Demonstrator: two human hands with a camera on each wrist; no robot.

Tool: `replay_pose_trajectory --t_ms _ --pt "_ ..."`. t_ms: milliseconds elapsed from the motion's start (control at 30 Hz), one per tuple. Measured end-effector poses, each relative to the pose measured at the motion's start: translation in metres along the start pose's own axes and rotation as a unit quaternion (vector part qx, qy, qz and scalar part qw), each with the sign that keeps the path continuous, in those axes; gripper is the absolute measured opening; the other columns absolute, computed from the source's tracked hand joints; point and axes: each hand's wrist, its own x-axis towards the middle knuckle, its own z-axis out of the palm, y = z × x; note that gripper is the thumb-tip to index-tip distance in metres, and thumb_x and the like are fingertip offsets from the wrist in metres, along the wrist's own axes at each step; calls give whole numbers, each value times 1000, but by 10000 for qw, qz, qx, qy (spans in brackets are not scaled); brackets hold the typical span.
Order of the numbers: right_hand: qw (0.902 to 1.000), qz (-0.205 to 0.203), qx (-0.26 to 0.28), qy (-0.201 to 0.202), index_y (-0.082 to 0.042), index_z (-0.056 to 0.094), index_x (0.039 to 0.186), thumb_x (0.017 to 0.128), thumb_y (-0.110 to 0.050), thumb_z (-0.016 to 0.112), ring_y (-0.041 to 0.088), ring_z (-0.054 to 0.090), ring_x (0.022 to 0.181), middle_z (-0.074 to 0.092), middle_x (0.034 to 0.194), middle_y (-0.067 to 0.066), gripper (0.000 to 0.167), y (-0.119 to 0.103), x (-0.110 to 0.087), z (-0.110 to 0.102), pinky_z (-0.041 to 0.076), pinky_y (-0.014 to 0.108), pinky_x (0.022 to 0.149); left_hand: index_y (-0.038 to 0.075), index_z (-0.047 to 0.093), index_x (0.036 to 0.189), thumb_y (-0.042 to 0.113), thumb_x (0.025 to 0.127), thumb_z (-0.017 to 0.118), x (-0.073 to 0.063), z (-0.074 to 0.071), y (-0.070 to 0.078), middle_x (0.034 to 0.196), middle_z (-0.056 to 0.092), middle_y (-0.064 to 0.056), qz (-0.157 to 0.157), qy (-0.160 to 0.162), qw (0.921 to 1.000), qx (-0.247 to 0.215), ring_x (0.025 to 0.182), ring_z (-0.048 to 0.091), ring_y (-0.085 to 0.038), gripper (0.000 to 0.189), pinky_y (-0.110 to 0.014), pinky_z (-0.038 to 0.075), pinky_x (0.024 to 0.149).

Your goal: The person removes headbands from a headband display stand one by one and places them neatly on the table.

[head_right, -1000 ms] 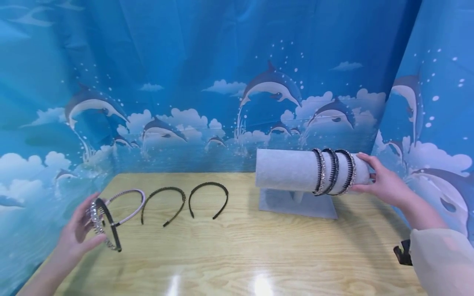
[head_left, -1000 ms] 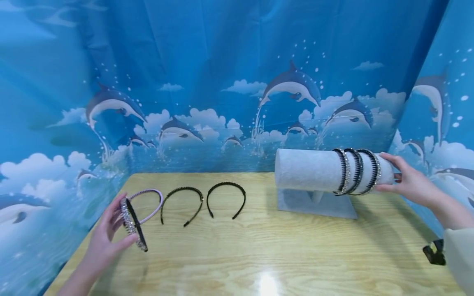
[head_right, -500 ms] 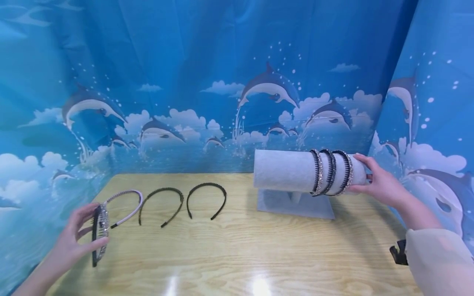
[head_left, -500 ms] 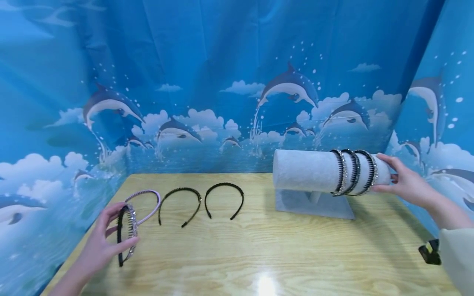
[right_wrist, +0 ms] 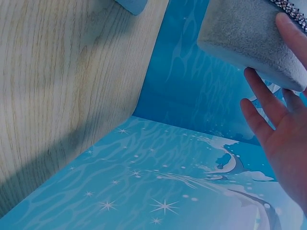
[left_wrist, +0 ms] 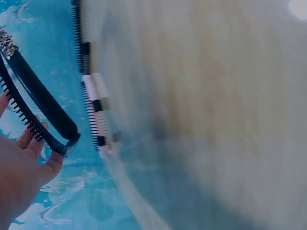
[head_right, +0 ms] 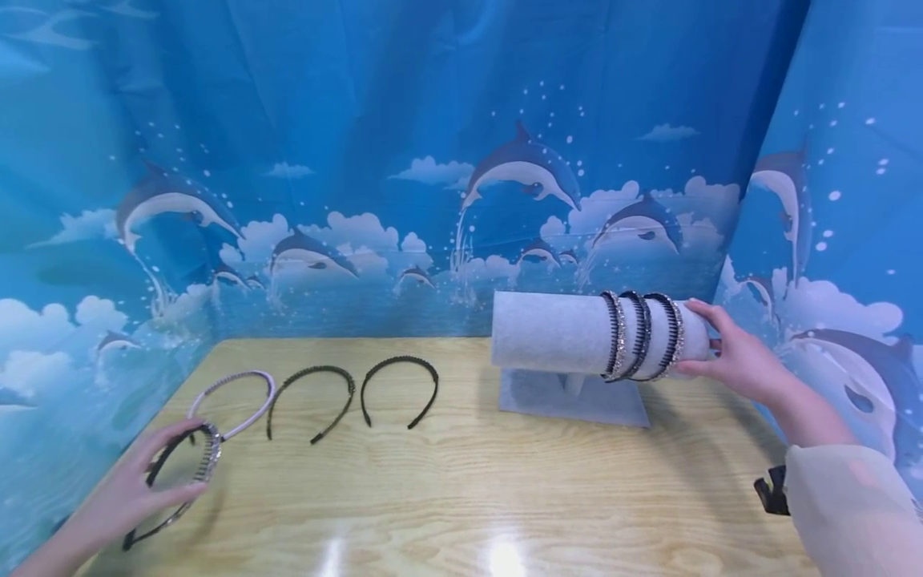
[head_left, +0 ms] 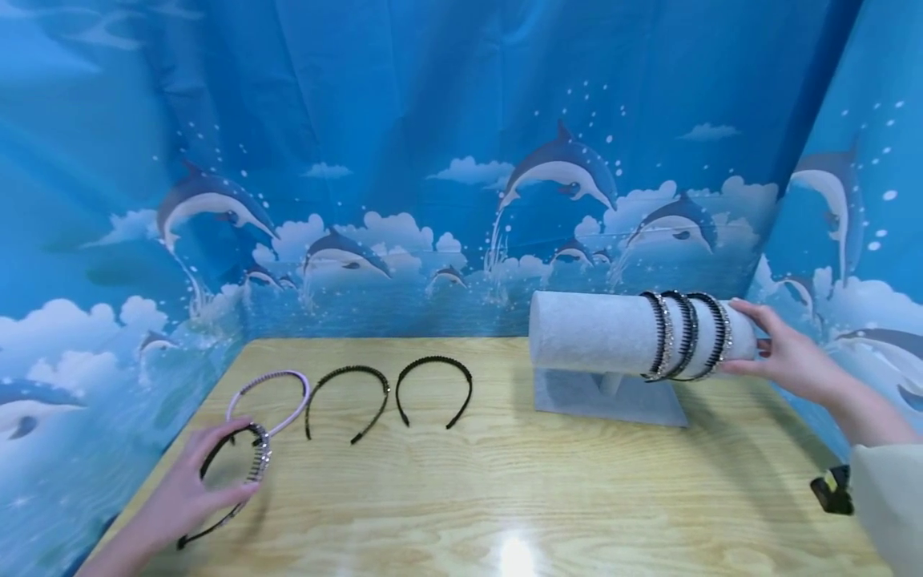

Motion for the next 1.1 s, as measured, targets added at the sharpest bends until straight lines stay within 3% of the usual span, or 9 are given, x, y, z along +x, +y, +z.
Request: replay_pose_trajectory --t_ms 200,400,567,1100 --pt "10000 29 -21 -23 -5 -3 155 86 -32 75 66 31 119 18 142 43 107 -1 1 1 37 69 90 3 42 141 22 77 83 -8 -2 -16 135 36 -27 -222 -317 9990 203 119 35 -45 79 -68 35 81" --pt "10000 51 -47 -32 -5 -3 155 86 -32 76 66 30 119 17 142 43 108 -1 1 -1 37 69 90 4 41 142 31 79 81 -12 1 -28 135 37 -29 -519 -847 9944 359 119 36 -49 78 -70 38 80" --pt "10000 43 -8 -7 -5 -3 154 86 -31 76 66 30 119 17 142 43 108 0 0 -1 37 69 90 4 46 138 29 75 84 -13 5 -34 131 41 -29 -314 -656 9960 512 116 40 -47 78 -68 39 80" --pt "10000 23 -30 -31 -4 -4 154 87 -31 75 66 30 120 16 142 43 107 -1 1 -1 37 69 90 7 53 133 39 69 87 -9 12 -41 127 46 -28 -364 -542 9926 1026 112 42 -50 79 -69 39 78"
